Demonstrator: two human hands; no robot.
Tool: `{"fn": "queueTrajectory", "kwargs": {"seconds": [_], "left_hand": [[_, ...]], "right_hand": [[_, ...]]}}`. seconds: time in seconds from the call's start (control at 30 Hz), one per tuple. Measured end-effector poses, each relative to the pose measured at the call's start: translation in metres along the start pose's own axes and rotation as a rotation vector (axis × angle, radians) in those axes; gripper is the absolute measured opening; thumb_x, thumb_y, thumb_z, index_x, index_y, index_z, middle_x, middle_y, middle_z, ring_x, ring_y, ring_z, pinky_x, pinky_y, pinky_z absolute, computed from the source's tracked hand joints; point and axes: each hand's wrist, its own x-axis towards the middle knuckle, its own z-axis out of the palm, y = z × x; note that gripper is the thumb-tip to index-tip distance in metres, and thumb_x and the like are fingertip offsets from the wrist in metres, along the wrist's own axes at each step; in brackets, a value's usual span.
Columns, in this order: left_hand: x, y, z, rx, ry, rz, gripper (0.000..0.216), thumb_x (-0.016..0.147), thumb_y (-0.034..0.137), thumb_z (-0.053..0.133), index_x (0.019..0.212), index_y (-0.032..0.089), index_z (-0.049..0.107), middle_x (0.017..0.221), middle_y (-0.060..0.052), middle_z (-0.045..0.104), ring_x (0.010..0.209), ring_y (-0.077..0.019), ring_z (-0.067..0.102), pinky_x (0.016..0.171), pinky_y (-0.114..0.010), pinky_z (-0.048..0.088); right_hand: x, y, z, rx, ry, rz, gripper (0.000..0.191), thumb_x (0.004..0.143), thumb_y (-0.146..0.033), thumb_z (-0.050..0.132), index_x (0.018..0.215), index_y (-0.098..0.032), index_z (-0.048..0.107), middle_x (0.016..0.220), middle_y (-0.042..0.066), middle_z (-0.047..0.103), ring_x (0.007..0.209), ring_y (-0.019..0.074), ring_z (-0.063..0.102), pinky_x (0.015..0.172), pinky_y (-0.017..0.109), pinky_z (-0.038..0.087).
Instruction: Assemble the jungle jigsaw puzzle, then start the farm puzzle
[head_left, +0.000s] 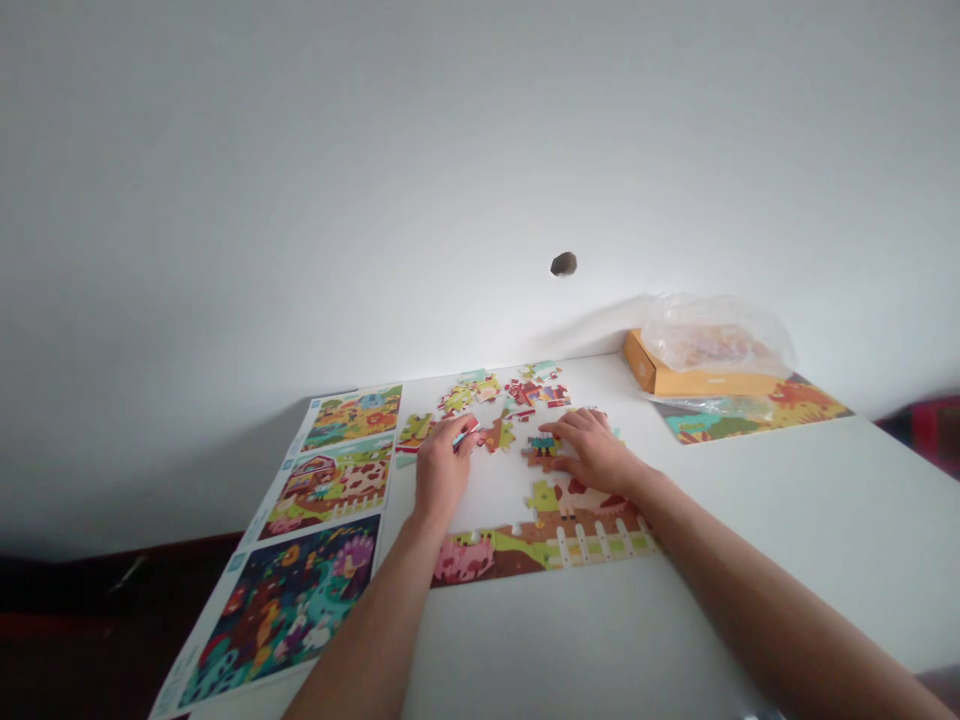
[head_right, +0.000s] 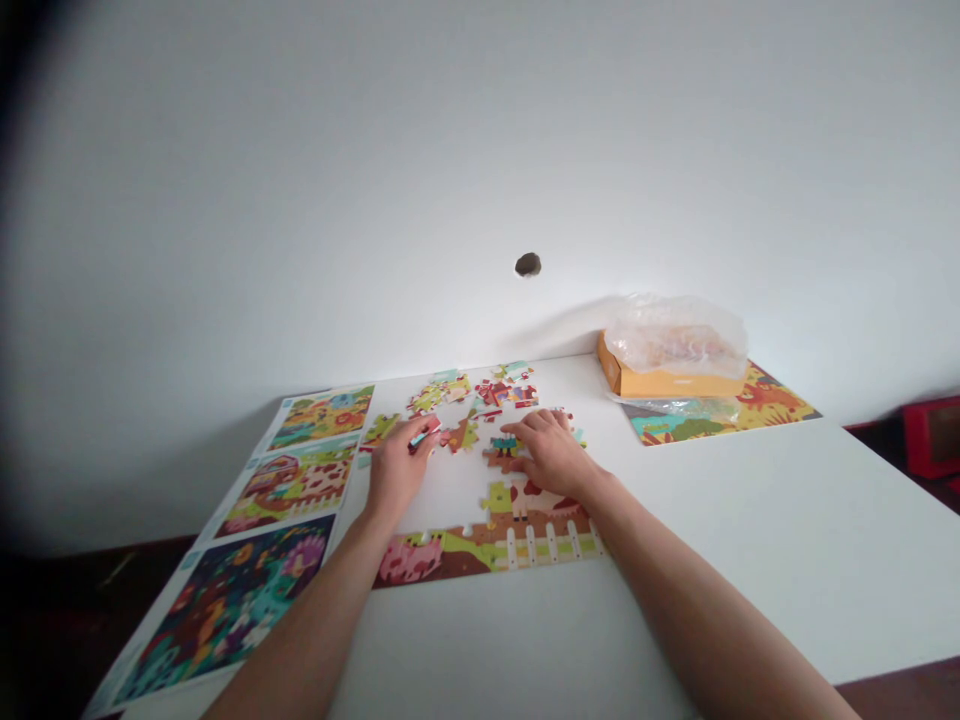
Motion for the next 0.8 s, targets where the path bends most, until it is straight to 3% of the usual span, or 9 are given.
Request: {"fn": "queueTrajectory", "kwargs": {"seconds": [0.2, 0.37, 0.53, 0.67, 0.8], "left_hand": [[0.0003, 0.0022, 0.0008, 0.129, 0.074, 0.023, 0.04, 0.081, 0.007, 0.057, 0.117, 0.023, 0.065, 0.113, -0.01, 0.054, 0.109, -0.0277, 0.054, 0.1, -0.046, 0.046], [-0.0015, 0.0026, -0.0023, 0.268, 0.052, 0.068, 0.029, 0.081, 0.01, 0.061, 0.103, 0.025, 0.071, 0.117, -0.01, 0.056, 0.112, -0.0312, 0.051, 0.102, -0.053, 0.04], [-0.0041, -0.0006, 0.0021, 0.149, -0.061, 0.03, 0.016, 0.082, 0.015, 0.06, 0.089, 0.023, 0.072, 0.088, -0.006, 0.057, 0.09, -0.0236, 0.056, 0.087, -0.043, 0.05], [-0.0041, -0.0014, 0.0053, 0.102, -0.066, 0.024, 0.02, 0.082, 0.013, 0.059, 0.094, 0.022, 0.071, 0.093, -0.006, 0.058, 0.093, -0.0231, 0.057, 0.089, -0.042, 0.049], [-0.0023, 0.0055, 0.0013, 0.084, -0.075, 0.099, 0.017, 0.084, 0.016, 0.058, 0.095, 0.021, 0.07, 0.097, -0.006, 0.062, 0.097, -0.0225, 0.058, 0.092, -0.04, 0.047]], "right_hand": [[-0.0013, 0.0003, -0.004, 0.022, 0.001, -0.021, 0.041, 0.085, -0.027, 0.064, 0.126, -0.024, 0.058, 0.111, 0.009, 0.062, 0.105, 0.0264, 0.05, 0.096, 0.042, 0.032], [-0.0014, 0.0028, -0.0082, 0.022, 0.127, 0.055, 0.036, 0.089, -0.01, 0.045, 0.117, -0.025, 0.062, 0.11, 0.007, 0.065, 0.102, 0.0232, 0.053, 0.091, 0.039, 0.035], [-0.0007, 0.0069, -0.0054, 0.018, 0.161, 0.106, 0.037, 0.086, -0.005, 0.043, 0.11, -0.023, 0.065, 0.109, 0.006, 0.067, 0.101, 0.0228, 0.055, 0.089, 0.038, 0.036], [-0.0016, 0.0071, -0.0043, 0.029, 0.157, 0.098, 0.037, 0.084, -0.007, 0.046, 0.111, -0.024, 0.064, 0.109, 0.006, 0.066, 0.101, 0.0234, 0.055, 0.089, 0.038, 0.037], [-0.003, 0.0033, -0.0067, 0.04, 0.081, 0.031, 0.035, 0.083, -0.02, 0.056, 0.117, -0.024, 0.063, 0.113, 0.007, 0.064, 0.103, 0.0253, 0.053, 0.089, 0.04, 0.037]]}}
